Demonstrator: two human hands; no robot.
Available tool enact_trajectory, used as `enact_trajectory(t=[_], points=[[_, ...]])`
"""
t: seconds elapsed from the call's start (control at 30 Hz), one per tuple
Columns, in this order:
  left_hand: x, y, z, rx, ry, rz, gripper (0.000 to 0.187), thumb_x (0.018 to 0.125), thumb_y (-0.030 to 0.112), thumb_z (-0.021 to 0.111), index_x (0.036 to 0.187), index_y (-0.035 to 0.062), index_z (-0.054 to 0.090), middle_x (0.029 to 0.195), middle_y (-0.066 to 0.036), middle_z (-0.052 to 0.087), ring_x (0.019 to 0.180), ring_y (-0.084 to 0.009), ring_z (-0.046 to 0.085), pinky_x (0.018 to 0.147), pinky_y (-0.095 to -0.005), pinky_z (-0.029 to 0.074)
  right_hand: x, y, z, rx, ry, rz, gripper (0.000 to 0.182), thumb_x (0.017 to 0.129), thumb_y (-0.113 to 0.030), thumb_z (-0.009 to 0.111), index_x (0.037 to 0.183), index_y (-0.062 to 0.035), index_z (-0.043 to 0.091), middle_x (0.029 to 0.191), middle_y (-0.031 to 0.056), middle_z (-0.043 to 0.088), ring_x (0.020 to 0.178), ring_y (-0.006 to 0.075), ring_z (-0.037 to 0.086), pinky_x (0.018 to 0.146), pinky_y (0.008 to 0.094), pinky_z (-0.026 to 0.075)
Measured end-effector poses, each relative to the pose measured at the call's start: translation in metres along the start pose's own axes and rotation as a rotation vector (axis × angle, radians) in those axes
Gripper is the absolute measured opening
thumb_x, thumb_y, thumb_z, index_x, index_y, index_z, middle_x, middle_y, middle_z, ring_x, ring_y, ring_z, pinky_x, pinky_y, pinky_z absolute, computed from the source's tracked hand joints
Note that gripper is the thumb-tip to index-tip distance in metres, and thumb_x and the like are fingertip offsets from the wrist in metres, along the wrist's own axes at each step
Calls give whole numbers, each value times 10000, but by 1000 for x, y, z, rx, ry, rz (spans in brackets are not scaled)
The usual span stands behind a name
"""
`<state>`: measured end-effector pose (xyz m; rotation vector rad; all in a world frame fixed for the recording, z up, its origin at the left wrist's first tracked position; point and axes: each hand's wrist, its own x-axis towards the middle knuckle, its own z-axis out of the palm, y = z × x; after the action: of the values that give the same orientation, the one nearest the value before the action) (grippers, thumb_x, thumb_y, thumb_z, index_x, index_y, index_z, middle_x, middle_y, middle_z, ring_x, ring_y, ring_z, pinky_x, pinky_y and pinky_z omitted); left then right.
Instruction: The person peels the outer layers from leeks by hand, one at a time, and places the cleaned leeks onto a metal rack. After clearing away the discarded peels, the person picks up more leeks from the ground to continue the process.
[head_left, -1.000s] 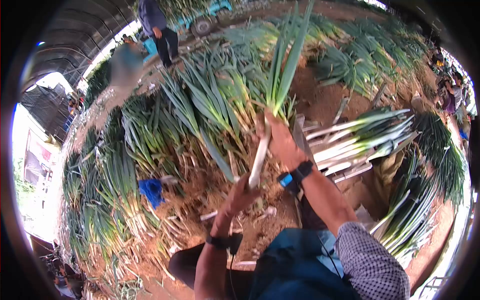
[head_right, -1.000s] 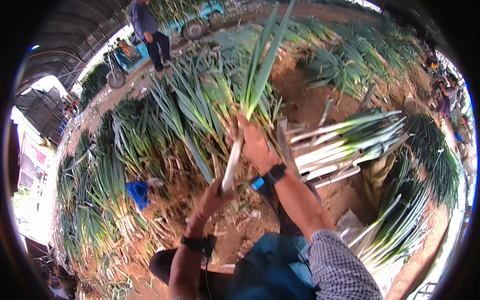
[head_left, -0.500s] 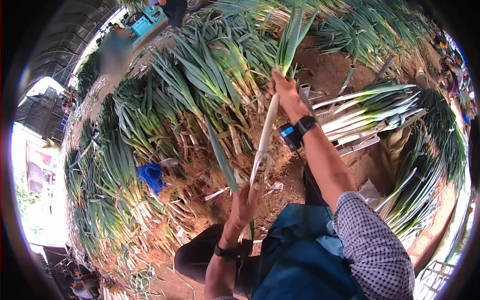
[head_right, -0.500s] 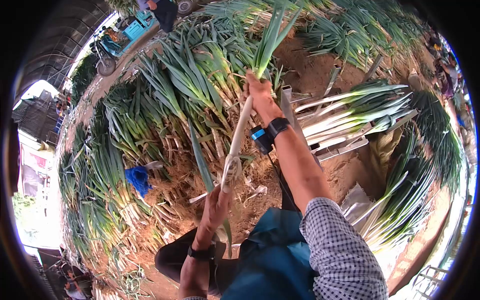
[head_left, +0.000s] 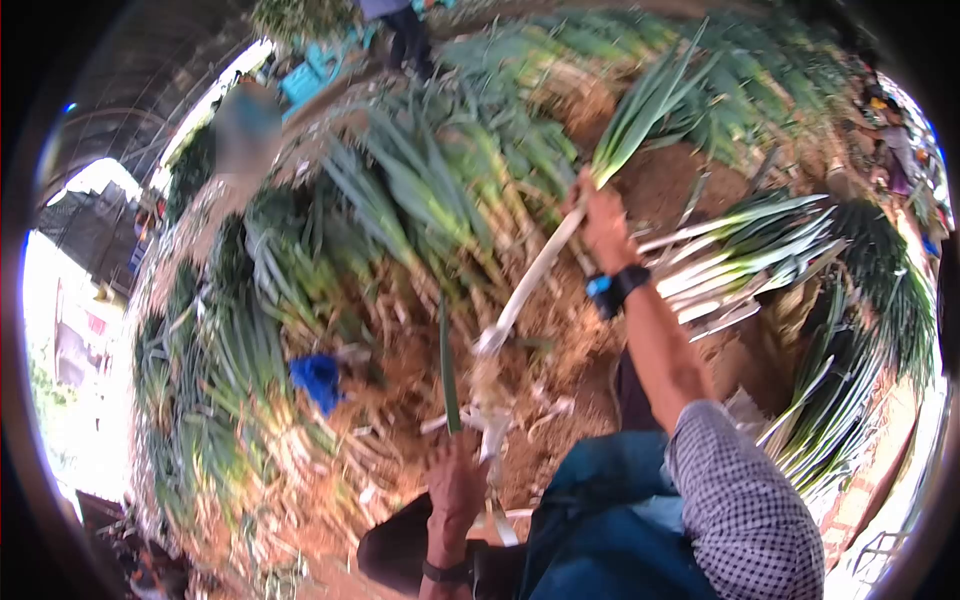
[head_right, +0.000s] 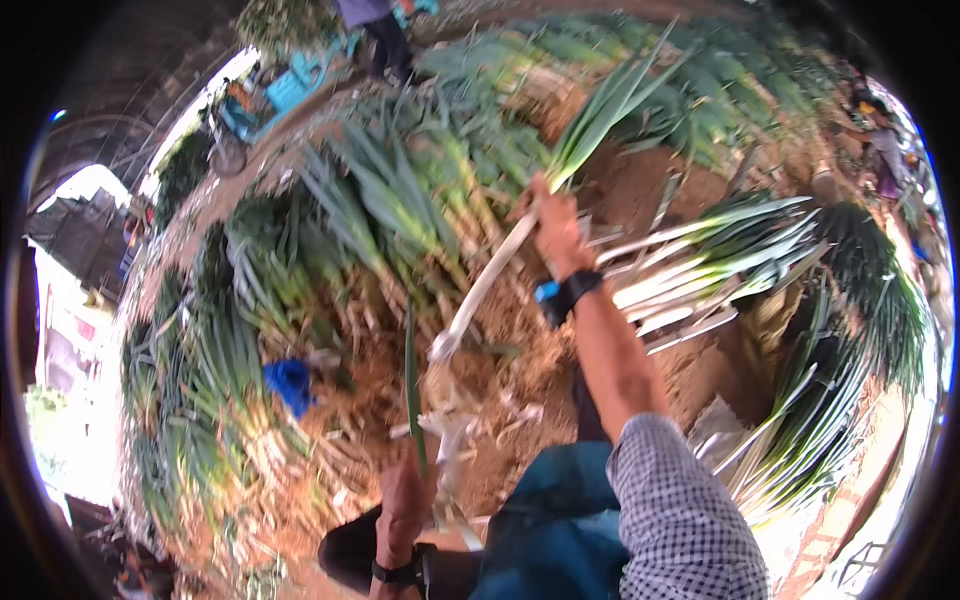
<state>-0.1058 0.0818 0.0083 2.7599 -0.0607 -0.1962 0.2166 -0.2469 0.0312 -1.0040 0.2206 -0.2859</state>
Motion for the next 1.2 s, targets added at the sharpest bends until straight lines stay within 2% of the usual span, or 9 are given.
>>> enact_trajectory(t=[0.13,0.23,0.3,0.37,0.73,1.0,1.1,1.17,1.2], points=[[56,63,-40,-60,443,241,842,796,359,786,1413,-40,375,1289,-259,525,1210,-442,475,999,-541,367,-30,-21,15,367,-426,21,280,1033,-305,519,949,-40,555,782,66,579,680,208,565,749,445,529],[93,52,13,-396,326,387,754,796,253,814,1363,-68,435,1157,-256,580,1043,-391,587,883,-454,475,-68,-38,30,417,-500,37,271,1022,-301,541,991,-32,539,774,65,579,674,211,564,753,462,524],[94,53,23,-659,14,60,481,857,202,768,1224,-48,584,880,-50,636,804,-133,593,729,-274,480,-77,-50,24,359,-395,96,278,1010,-311,564,1034,-36,534,799,70,580,680,207,557,736,456,519],[89,38,53,-996,-61,-37,398,891,176,738,1200,-29,593,914,-28,644,837,-96,588,730,-264,477,-62,-54,10,460,-438,96,274,998,-300,592,1055,-39,533,830,83,576,686,203,546,705,443,509],[69,52,64,-574,231,67,225,1007,159,579,839,11,587,584,-38,470,544,-96,419,497,-302,362,-3,-19,-20,330,-153,-35,231,940,-235,699,964,-48,566,799,100,582,632,203,574,563,407,527],[-23,37,16,-750,48,113,282,974,125,590,727,4,529,599,-156,490,510,-250,520,500,-356,402,40,-27,-72,201,271,53,227,984,-260,632,974,-55,534,736,64,535,575,164,520,522,351,497],[-32,25,0,-569,-274,-212,210,966,201,612,943,-7,617,716,-205,598,649,-313,631,608,-389,488,59,-20,-104,301,96,-129,252,998,-295,607,921,-67,530,723,54,527,648,173,558,594,371,517],[-19,6,12,-65,-216,134,667,882,313,705,1409,26,416,1299,-267,550,1107,-437,585,880,-496,489,18,-40,-80,170,-29,-209,301,1008,-356,577,941,-66,533,741,67,543,698,212,593,660,394,533],[-6,9,13,17,-71,157,652,864,296,723,1386,22,444,1311,-260,533,1119,-440,571,885,-486,486,18,-42,-71,306,-31,-158,326,1004,-360,583,962,-41,533,792,97,574,713,239,608,669,415,549]])
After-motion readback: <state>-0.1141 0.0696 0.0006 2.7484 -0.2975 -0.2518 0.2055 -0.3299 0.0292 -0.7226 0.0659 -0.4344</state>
